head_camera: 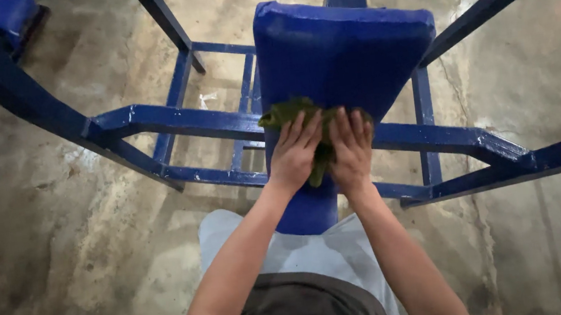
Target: Wipe down the blue metal frame and padding of a gym weight machine using a green cloth.
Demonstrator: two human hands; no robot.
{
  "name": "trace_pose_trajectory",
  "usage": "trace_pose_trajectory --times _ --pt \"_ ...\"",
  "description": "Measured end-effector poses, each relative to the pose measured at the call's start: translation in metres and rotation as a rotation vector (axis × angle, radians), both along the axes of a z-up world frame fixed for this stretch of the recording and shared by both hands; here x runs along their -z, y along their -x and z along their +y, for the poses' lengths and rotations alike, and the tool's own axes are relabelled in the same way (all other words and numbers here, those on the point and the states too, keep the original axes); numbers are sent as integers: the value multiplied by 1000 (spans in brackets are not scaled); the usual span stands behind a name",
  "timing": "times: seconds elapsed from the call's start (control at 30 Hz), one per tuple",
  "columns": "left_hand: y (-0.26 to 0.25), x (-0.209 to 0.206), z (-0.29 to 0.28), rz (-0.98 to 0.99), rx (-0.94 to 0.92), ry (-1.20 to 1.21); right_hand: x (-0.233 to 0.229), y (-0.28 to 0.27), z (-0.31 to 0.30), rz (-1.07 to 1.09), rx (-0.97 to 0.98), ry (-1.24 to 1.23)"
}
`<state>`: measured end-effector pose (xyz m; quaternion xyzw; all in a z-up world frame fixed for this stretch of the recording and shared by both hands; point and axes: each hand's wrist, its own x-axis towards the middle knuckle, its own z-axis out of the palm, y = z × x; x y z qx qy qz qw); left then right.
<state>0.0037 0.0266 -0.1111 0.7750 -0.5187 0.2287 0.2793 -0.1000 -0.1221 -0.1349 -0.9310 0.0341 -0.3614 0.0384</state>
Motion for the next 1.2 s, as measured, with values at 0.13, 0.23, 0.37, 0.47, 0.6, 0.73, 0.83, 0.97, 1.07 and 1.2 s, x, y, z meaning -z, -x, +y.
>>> trace_pose_trajectory --times 0.13,0.23,0.37,0.47,0.6,0.73,0.83,0.97,1.07,1.2 --pt "4 -4 -6 -32 -26 52 16 -12 -1 -79 50 -94" --pt "1 4 0 -99 -5 47 51 -18 -1 -233 70 -97" --pt "-4 31 4 -157 62 -61 85 -3 -7 -186 86 -116" --pt "-4 22 13 -194 85 -99 78 1 -4 -158 57 -124" --pt "-3 -24 14 -173 47 -5 29 -4 -4 -202 1 -61" --pt "-9 -31 -3 -161 39 61 -4 -13 -8 -201 125 -104" --pt "-20 -13 -17 -172 28 70 7 -24 -22 -241 46 -51" --pt "-9 -24 -11 -141 7 74 35 -26 -28 -183 105 30" --pt "-16 -12 -19 -126 5 75 39 -25 -40 -92 102 67" --pt "-22 -5 -24 -135 28 56 48 -29 -48 -67 115 141"
